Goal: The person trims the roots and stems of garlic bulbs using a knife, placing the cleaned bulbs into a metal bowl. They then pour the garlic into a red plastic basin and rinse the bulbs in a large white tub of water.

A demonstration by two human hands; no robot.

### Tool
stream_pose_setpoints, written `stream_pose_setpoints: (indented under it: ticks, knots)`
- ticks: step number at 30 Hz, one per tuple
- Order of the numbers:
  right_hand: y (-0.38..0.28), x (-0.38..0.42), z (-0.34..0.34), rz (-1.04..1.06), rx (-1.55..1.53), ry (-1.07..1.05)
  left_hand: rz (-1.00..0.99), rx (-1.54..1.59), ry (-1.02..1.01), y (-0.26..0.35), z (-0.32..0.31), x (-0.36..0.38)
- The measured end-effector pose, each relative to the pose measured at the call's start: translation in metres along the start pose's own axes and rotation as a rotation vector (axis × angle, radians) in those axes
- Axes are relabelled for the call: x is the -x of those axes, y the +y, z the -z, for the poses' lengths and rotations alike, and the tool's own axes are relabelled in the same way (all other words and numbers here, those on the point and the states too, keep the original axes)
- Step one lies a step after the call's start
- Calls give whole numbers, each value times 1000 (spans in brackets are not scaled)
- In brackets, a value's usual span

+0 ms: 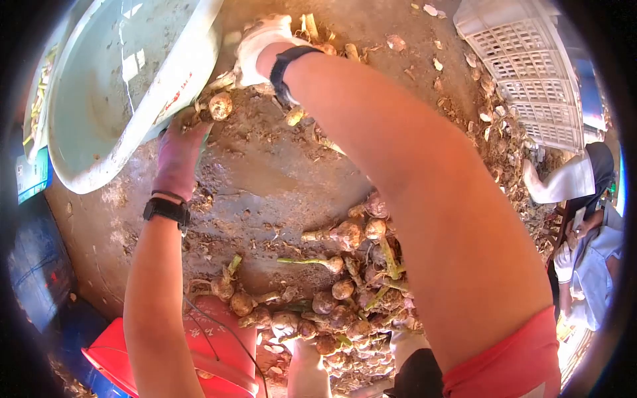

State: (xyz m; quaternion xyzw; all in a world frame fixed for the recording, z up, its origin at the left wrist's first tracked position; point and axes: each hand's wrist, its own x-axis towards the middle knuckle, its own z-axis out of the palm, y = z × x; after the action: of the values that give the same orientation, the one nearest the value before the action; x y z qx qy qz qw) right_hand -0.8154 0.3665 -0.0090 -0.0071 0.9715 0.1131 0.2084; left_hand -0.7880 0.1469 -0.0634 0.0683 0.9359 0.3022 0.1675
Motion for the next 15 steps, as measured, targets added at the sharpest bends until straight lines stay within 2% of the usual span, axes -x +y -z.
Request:
stream_pose_setpoints:
  ticks: [2, 4, 6, 8, 9, 10, 12, 14, 15]
  knots:
    - [-4, 6, 6, -21, -40, 76, 23, -161, 92, 10, -5, 6]
    - [3, 8, 36, 0, 52, -205, 16, -188, 88, 15, -4, 3]
    - [1, 4, 32, 52, 101, -283, 12, -208, 77, 16, -8, 1]
    - [0, -11, -8, 132, -84, -65, 37, -223, 52, 13, -4, -4]
    - [-1, -9, -17, 102, -80, -87, -17, -196, 98, 7, -7, -4]
    - [-1, 12, -10, 82, 26, -21, -19, -187, 93, 0, -7, -9]
    - [3, 36, -10, 116, 11, -123, -5, -133, 76, -9, -10, -17]
    - [5, 66, -6, 104, -8, -291, 16, -95, 57, 15, 2, -1]
    - [8, 85, -9, 199, 47, -343, 47, -111, 10, 18, 6, 2]
